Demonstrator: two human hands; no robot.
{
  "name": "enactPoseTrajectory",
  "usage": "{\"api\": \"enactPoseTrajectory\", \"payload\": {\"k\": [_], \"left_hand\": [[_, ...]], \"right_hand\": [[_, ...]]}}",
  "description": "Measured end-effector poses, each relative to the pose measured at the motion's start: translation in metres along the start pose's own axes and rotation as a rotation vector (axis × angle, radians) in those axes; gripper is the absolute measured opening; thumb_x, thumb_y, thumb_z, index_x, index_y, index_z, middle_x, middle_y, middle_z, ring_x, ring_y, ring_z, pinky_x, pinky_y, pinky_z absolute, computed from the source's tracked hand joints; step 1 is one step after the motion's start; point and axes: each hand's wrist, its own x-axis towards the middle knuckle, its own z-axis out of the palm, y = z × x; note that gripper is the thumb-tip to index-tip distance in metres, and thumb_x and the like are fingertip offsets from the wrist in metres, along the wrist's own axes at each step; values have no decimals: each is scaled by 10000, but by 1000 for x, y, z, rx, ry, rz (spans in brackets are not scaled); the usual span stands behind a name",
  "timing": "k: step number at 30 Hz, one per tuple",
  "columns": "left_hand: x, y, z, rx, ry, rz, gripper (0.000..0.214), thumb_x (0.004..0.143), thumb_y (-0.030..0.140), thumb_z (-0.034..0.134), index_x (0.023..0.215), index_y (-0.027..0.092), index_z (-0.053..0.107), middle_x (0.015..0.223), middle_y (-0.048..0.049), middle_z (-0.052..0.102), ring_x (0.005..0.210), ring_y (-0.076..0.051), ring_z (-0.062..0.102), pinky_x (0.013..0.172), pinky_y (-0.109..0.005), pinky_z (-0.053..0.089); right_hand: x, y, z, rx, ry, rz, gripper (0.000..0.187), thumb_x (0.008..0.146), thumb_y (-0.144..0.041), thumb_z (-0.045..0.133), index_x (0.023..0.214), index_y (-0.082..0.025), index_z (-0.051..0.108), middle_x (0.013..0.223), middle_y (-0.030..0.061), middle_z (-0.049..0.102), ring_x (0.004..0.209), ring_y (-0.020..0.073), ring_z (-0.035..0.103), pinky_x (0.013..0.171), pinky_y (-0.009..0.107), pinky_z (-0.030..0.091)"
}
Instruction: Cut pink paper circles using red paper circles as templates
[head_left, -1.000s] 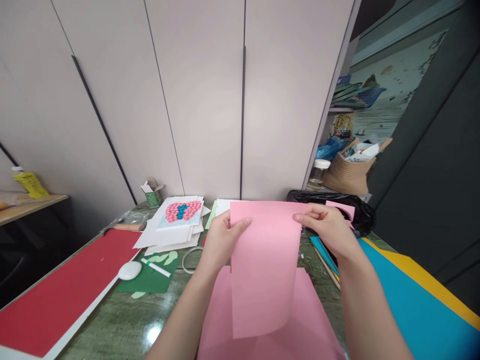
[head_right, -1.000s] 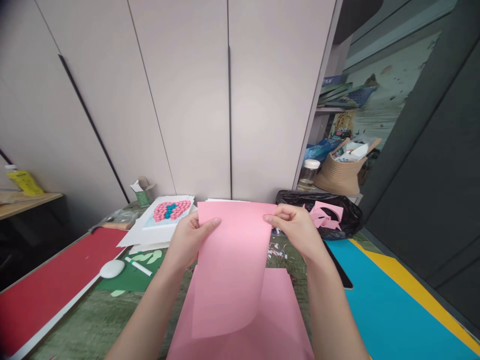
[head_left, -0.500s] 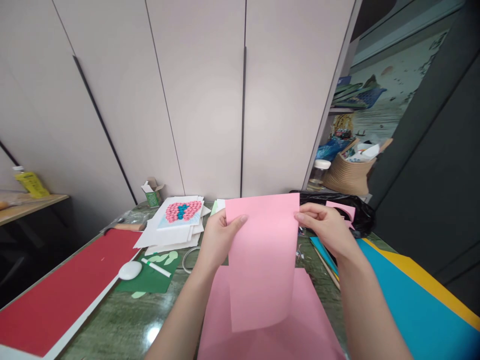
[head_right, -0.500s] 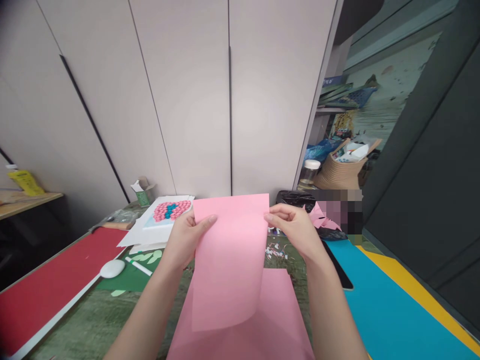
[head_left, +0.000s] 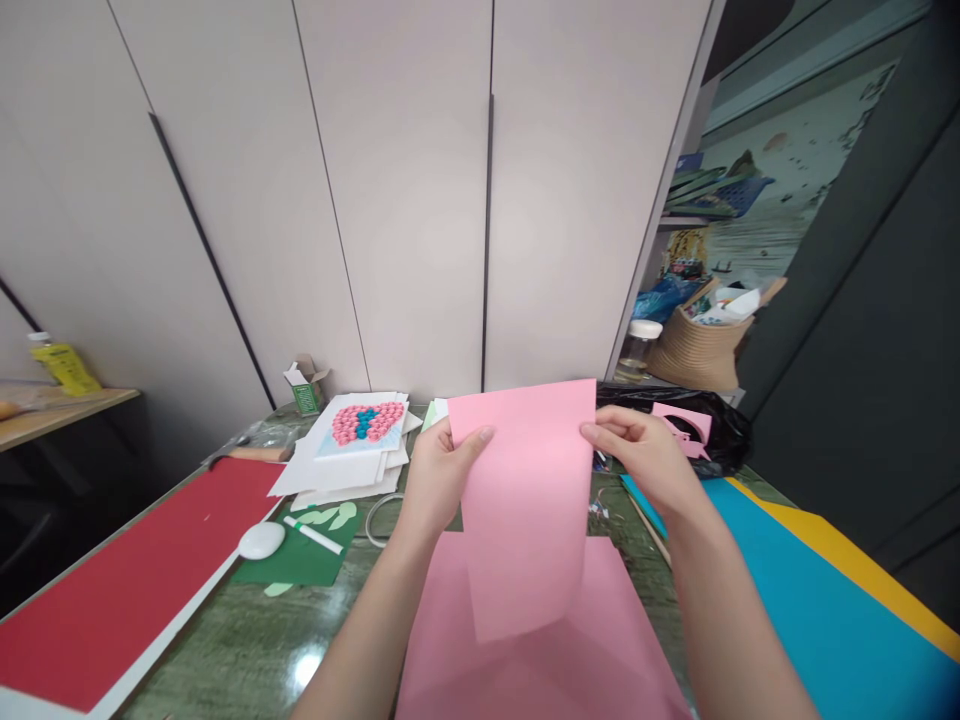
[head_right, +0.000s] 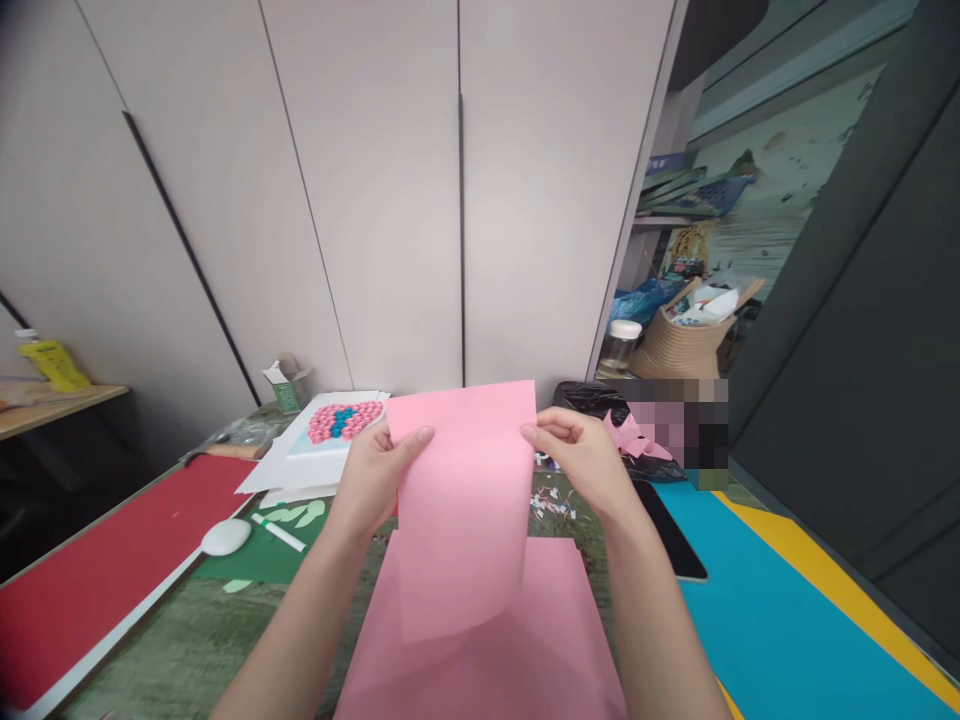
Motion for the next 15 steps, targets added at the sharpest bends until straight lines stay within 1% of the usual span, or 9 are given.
{"api": "enactPoseTrajectory", "payload": {"k": [2, 5, 7, 10, 15], "left_hand": [[1, -1, 0, -21, 3, 11, 298, 731, 327, 631, 950, 126, 607, 907, -91, 689, 789, -223, 642, 679, -314, 492], [2, -2, 1, -26, 2, 9, 293, 733, 317, 631, 952, 123, 606, 908, -96, 687, 788, -218, 641, 676, -301, 487], [2, -2, 0, -27, 4, 2, 294, 734, 317, 629, 953, 122, 606, 910, -99, 686, 787, -220, 642, 671, -302, 487], [2, -2, 0, -45, 15, 12, 288, 731, 312, 633, 942, 118, 607, 902, -104, 686, 770, -227, 644, 661, -316, 493], [2, -2, 0, -62, 27, 15, 279, 722, 304, 642, 928, 118, 608, 879, -102, 690, 751, -232, 649, 651, -325, 499]], "right_hand": [[-1, -1, 1, -13, -23, 7, 208, 680, -365, 670, 643, -170, 608, 587, -19, 571, 542, 108, 473, 526, 231, 350], [-1, -2, 2, -18, -3, 10, 219, 682, -360, 672, 613, -167, 595, 557, -27, 549, 521, 98, 445, 521, 232, 338], [-1, -2, 2, -11, -4, 11, 214, 681, -361, 675, 625, -168, 601, 574, -27, 556, 536, 98, 453, 532, 230, 342], [-1, -2, 1, -18, -40, 20, 215, 687, -369, 667, 644, -167, 609, 600, -22, 568, 557, 103, 470, 545, 231, 351], [-2, -3, 1, -55, -47, 32, 247, 694, -377, 659, 593, -164, 585, 552, -24, 548, 524, 105, 469, 525, 234, 359]]}}
